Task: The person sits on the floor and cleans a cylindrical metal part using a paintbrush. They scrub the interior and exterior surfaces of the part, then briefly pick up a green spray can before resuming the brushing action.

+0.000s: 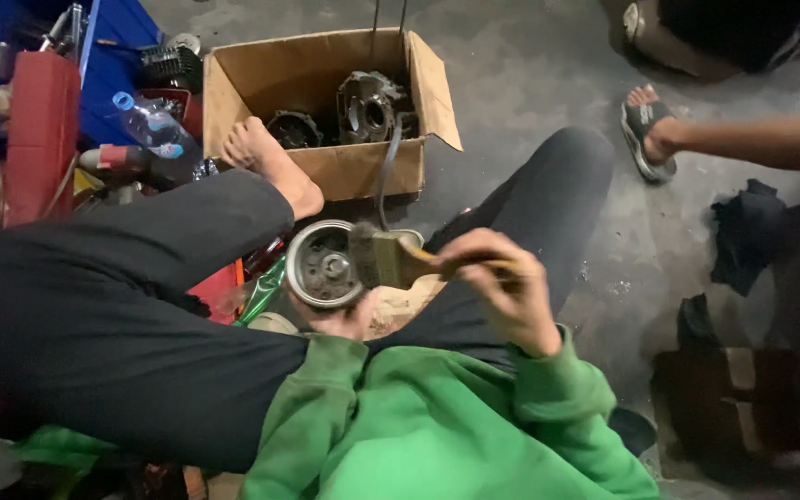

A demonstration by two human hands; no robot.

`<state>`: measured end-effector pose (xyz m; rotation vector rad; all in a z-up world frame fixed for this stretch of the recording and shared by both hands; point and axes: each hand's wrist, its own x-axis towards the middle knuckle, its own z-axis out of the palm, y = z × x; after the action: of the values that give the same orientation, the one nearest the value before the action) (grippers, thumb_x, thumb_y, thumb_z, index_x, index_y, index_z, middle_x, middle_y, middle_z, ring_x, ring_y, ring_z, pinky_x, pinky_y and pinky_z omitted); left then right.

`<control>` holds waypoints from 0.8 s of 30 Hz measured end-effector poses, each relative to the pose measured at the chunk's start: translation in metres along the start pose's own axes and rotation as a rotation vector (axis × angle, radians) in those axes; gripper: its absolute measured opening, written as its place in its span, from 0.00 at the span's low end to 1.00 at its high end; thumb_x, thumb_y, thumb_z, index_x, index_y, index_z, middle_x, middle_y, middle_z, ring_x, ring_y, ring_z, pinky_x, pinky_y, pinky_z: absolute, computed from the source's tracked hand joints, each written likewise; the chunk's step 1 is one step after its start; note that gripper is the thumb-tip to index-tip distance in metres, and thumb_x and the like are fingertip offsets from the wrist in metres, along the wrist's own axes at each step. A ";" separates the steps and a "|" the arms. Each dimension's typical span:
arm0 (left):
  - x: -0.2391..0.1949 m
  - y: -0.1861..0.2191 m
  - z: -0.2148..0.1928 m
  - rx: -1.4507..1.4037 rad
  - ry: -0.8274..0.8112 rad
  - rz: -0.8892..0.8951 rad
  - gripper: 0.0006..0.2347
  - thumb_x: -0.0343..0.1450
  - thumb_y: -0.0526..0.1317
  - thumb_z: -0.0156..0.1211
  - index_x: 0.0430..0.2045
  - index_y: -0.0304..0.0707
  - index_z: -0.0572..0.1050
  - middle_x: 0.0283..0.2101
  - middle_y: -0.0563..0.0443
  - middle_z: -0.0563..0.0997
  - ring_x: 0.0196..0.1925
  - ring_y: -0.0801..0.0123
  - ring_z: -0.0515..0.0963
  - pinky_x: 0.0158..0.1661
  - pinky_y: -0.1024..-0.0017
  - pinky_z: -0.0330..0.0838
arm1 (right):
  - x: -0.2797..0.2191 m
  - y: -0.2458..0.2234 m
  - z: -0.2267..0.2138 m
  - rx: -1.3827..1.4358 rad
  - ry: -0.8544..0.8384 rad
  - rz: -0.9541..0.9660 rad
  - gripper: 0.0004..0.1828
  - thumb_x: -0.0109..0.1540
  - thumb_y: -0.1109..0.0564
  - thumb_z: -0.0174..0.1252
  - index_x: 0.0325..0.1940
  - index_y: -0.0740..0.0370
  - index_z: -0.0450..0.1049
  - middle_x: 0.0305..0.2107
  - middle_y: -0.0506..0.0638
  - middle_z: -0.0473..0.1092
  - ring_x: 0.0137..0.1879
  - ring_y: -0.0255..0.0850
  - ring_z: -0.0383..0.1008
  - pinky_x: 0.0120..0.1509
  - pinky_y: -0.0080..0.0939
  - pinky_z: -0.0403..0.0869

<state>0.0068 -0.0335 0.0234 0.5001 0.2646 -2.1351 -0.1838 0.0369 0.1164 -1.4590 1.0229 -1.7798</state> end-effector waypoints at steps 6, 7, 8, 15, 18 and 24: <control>0.006 0.002 0.004 0.022 0.025 0.027 0.19 0.65 0.57 0.63 0.44 0.48 0.81 0.51 0.47 0.83 0.56 0.54 0.78 0.54 0.55 0.74 | 0.010 -0.005 -0.016 -0.187 -0.137 -0.016 0.15 0.67 0.52 0.57 0.46 0.67 0.81 0.42 0.61 0.78 0.48 0.49 0.81 0.51 0.44 0.77; 0.009 0.002 0.003 0.025 0.034 0.034 0.20 0.65 0.57 0.63 0.44 0.48 0.81 0.51 0.47 0.83 0.56 0.54 0.78 0.54 0.55 0.74 | 0.008 -0.007 -0.017 -0.119 -0.125 -0.019 0.17 0.68 0.52 0.56 0.47 0.70 0.79 0.43 0.63 0.77 0.51 0.51 0.80 0.53 0.45 0.76; 0.009 0.001 0.001 0.023 0.050 0.043 0.20 0.65 0.57 0.63 0.44 0.48 0.81 0.50 0.47 0.83 0.55 0.54 0.78 0.54 0.55 0.74 | 0.005 -0.009 -0.017 -0.048 -0.116 -0.014 0.19 0.69 0.52 0.54 0.47 0.73 0.78 0.44 0.66 0.76 0.54 0.53 0.78 0.55 0.47 0.76; 0.008 0.005 -0.016 -0.022 0.155 0.212 0.20 0.65 0.57 0.62 0.44 0.48 0.81 0.50 0.46 0.83 0.55 0.54 0.78 0.54 0.56 0.74 | -0.006 0.013 -0.019 -0.236 -0.138 0.021 0.15 0.72 0.57 0.50 0.44 0.71 0.78 0.43 0.63 0.77 0.50 0.55 0.79 0.56 0.51 0.75; 0.014 0.004 -0.021 -0.024 0.180 0.241 0.20 0.65 0.56 0.62 0.44 0.48 0.81 0.50 0.46 0.83 0.55 0.54 0.78 0.53 0.56 0.74 | -0.011 0.002 -0.012 -0.146 0.118 0.079 0.16 0.75 0.54 0.49 0.51 0.73 0.71 0.49 0.67 0.70 0.52 0.58 0.78 0.57 0.53 0.87; 0.015 0.001 -0.022 -0.015 0.184 0.240 0.20 0.64 0.56 0.62 0.44 0.47 0.81 0.49 0.46 0.83 0.54 0.54 0.79 0.53 0.56 0.75 | -0.021 0.019 -0.013 -0.374 -0.001 0.075 0.15 0.75 0.54 0.47 0.47 0.67 0.75 0.45 0.59 0.76 0.51 0.49 0.79 0.56 0.44 0.80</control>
<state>0.0050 -0.0368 -0.0030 0.6854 0.3076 -1.8561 -0.1921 0.0469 0.0890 -1.6133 1.4496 -1.5927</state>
